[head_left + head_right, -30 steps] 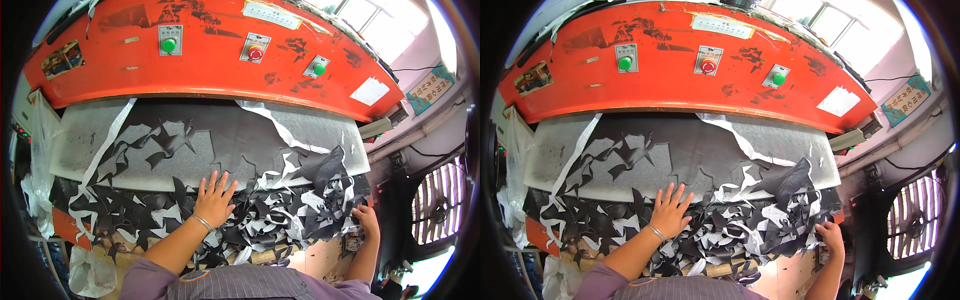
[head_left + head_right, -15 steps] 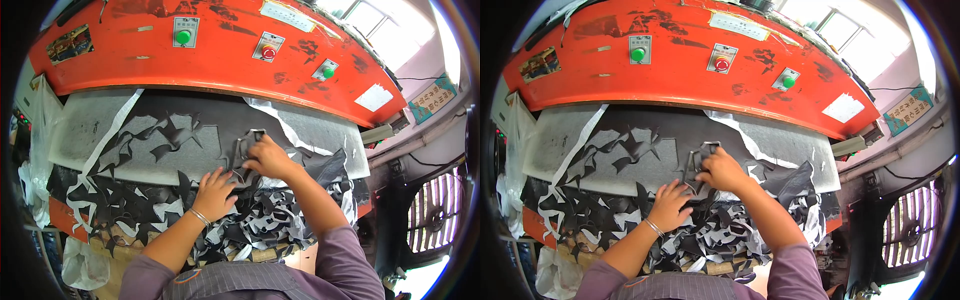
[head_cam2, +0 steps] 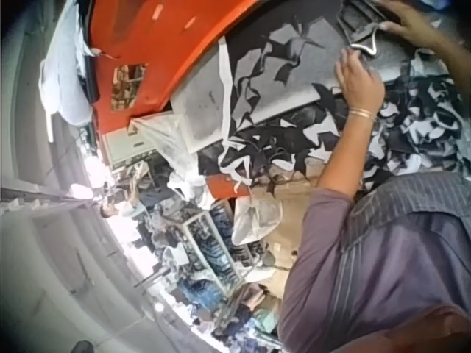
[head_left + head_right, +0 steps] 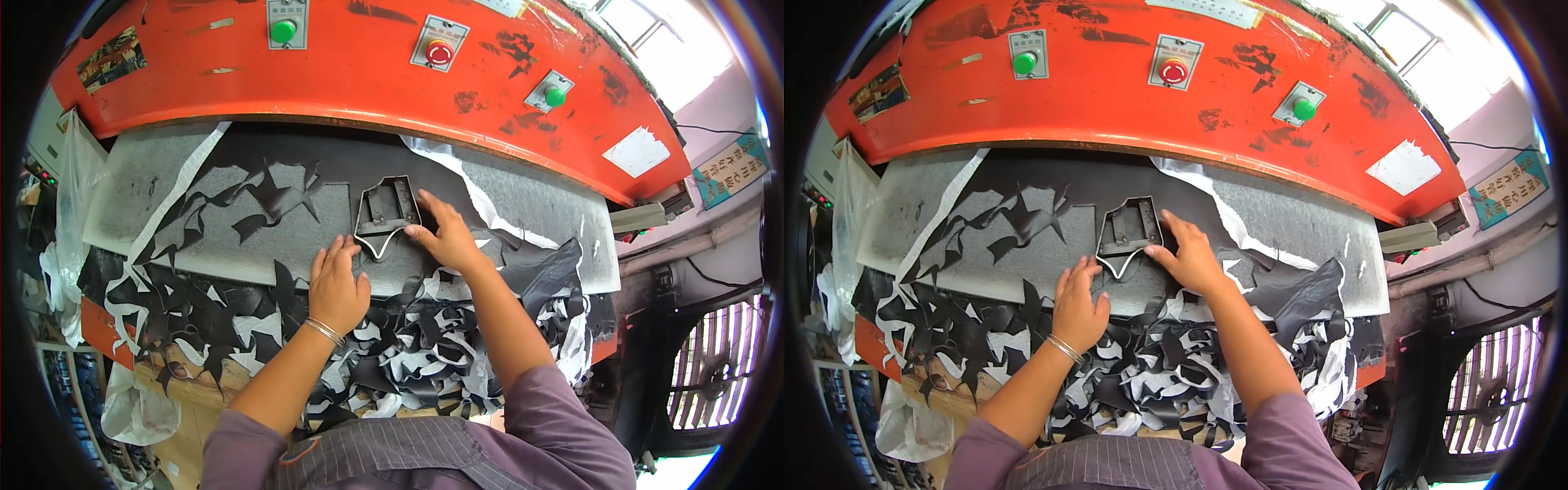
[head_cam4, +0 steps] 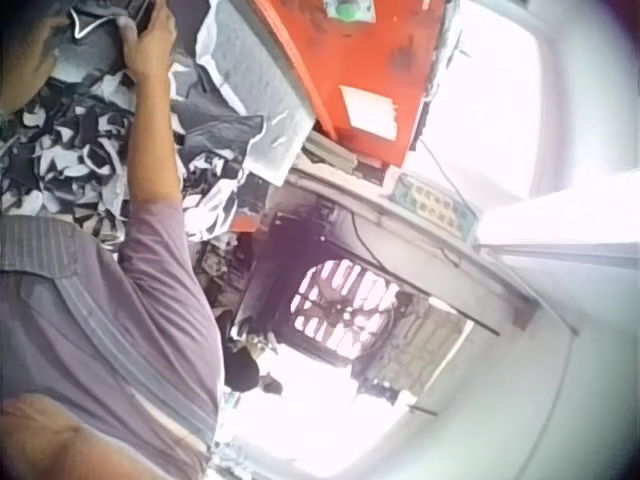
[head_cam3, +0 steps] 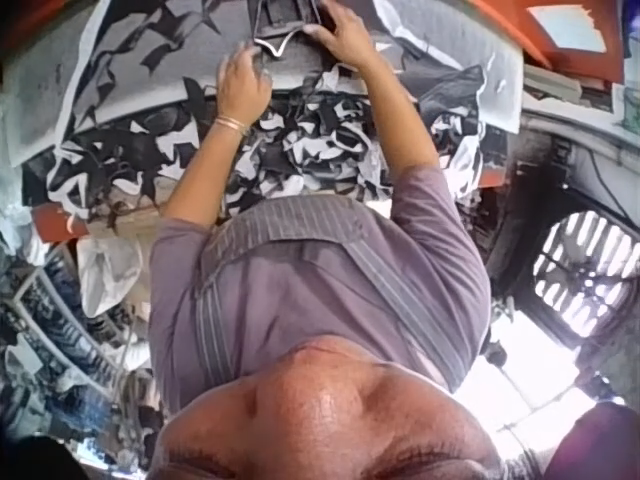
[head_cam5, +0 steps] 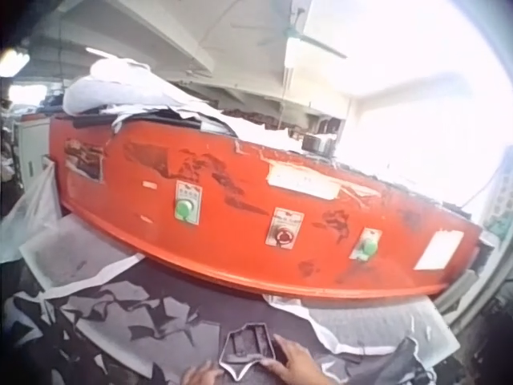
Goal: Using a hydraulic press and metal die to cut specific shapes from leather or fabric sheets.
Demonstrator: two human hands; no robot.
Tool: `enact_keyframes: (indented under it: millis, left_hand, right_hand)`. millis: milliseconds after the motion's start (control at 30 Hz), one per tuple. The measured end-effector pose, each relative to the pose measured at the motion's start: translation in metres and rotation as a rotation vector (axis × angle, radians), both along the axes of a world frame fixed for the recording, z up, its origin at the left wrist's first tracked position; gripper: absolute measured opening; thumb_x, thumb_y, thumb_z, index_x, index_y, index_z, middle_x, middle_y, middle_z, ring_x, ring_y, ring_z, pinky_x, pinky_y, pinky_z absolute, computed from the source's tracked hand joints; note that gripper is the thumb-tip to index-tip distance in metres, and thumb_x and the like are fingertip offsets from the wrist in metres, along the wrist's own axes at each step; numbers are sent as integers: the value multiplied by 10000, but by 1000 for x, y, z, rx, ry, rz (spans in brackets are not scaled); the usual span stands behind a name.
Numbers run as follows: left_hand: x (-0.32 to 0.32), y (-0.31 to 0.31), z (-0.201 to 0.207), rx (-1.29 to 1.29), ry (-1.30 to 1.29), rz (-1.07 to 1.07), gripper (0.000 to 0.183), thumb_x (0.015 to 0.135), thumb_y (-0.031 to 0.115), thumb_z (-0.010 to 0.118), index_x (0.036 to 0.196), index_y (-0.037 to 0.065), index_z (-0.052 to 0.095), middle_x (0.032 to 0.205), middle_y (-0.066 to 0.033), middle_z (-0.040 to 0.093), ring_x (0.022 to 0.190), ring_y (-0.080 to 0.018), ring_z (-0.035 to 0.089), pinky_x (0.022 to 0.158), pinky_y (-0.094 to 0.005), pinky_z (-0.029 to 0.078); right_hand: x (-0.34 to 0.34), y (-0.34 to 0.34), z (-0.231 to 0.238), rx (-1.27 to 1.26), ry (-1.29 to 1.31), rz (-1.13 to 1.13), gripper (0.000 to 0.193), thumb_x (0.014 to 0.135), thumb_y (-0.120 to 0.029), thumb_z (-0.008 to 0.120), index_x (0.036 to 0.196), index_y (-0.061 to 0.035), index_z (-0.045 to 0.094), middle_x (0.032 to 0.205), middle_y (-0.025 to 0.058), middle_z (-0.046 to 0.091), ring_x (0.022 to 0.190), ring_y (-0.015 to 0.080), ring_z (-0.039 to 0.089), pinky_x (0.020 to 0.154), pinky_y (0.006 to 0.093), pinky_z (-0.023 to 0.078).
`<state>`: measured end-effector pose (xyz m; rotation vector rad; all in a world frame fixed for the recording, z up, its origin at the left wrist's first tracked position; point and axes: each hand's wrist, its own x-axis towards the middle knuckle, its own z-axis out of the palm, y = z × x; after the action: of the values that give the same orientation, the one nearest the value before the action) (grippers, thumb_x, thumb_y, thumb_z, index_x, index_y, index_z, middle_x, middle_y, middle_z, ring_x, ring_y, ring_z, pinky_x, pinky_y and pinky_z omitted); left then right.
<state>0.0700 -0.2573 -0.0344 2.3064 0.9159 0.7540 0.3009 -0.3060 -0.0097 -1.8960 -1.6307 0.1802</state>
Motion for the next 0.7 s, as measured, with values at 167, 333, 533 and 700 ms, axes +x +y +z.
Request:
enact_keyframes:
  millis: [167, 333, 533, 700]
  left_hand:
    - [24, -18, 9, -5, 65, 49, 478, 770, 113, 596, 1211, 41, 429, 1348, -227, 492, 1342, -365, 360, 1118, -513, 181]
    - [19, -9, 4, 50, 79, 42, 467, 761, 104, 593, 1197, 37, 439, 1332, -181, 521, 1306, -337, 408, 1078, -464, 252]
    - [11, 3, 3, 42, 34, -11, 419, 772, 81, 572, 1171, 28, 454, 1291, -142, 564, 1237, -290, 481, 1010, -429, 321]
    - [5, 14, 5, 23, 58, -93, 409, 774, 84, 572, 1162, 28, 456, 1296, -140, 562, 1246, -286, 469, 999, -434, 327]
  right_hand:
    - [23, -4, -7, -16, 34, 60, 637, 871, -373, 640, 1386, -58, 435, 1316, 199, 528, 1205, 376, 465, 1049, 416, 325]
    - [23, -8, -2, -67, -44, 134, 798, 802, -332, 718, 1443, -59, 329, 1381, 192, 470, 1229, 394, 443, 1070, 427, 314]
    - [17, -9, -7, -15, -122, 82, 736, 812, -346, 692, 1396, -25, 380, 1330, 197, 514, 1226, 328, 490, 1070, 434, 323]
    - [16, -6, -13, 8, -71, 45, 685, 769, -319, 738, 1342, -51, 474, 1273, 183, 566, 1171, 321, 538, 1055, 424, 349]
